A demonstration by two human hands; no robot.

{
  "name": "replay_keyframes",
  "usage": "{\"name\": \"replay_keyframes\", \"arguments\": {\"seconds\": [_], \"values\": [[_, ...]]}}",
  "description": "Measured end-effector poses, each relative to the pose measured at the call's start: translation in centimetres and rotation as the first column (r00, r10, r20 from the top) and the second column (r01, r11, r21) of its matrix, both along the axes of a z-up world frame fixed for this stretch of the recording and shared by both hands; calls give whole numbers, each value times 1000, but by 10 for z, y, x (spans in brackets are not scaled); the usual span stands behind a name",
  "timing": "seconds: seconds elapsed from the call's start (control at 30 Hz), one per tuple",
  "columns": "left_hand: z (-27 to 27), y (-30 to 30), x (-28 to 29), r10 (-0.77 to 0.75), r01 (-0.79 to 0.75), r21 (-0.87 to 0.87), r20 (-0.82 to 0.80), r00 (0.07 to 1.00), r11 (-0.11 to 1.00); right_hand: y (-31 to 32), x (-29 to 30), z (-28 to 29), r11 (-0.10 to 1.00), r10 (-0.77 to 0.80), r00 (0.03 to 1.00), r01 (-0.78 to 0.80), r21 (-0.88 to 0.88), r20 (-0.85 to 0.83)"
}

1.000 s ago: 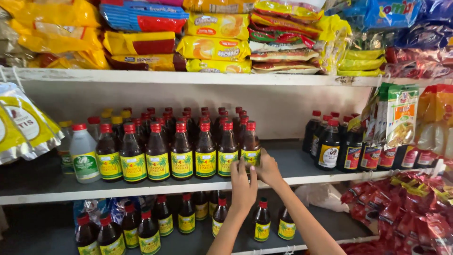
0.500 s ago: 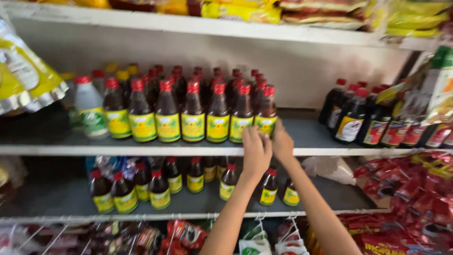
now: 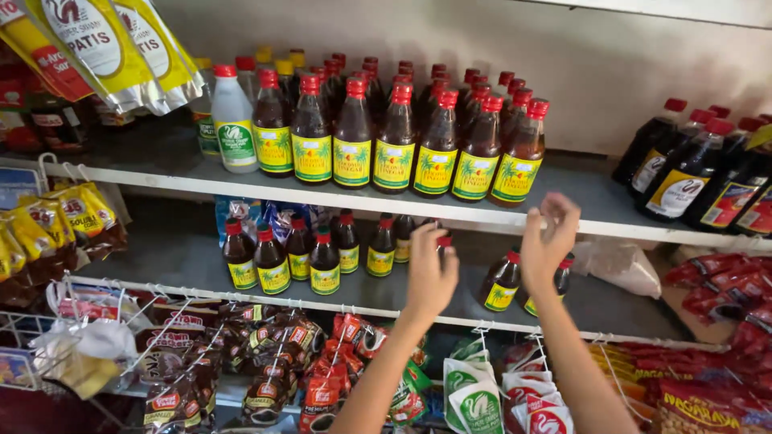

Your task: Stocking and organizing various condiment bottles and snack items on store shelves.

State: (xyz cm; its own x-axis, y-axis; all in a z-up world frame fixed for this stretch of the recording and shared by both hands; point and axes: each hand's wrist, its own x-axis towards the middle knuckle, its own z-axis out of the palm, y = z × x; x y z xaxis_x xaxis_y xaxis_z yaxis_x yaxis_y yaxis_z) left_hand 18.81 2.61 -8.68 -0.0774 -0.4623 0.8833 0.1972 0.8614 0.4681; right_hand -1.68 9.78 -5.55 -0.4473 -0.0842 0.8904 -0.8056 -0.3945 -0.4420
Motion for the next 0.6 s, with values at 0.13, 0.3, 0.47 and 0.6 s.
{"name": "replay_keyframes", "arguments": {"seconds": [0.13,0.3,0.47,0.6], "values": [[-52,-46,2,-132,51,378,190,973,925,-1,57,-59,999,-21,994,24,-27,103],[-169,-109,-62,-107,-16,375,305,946,927,-54,21,-172,887,-77,987,4,462,140],[-253,-142,-121,-143,41,245,416,898,969,-89,-1,-253,770,-230,965,102,630,124],[-260,-146,-144,-437,254,613,167,884,748,-96,-3,-276,747,-258,966,205,632,-9]]}}
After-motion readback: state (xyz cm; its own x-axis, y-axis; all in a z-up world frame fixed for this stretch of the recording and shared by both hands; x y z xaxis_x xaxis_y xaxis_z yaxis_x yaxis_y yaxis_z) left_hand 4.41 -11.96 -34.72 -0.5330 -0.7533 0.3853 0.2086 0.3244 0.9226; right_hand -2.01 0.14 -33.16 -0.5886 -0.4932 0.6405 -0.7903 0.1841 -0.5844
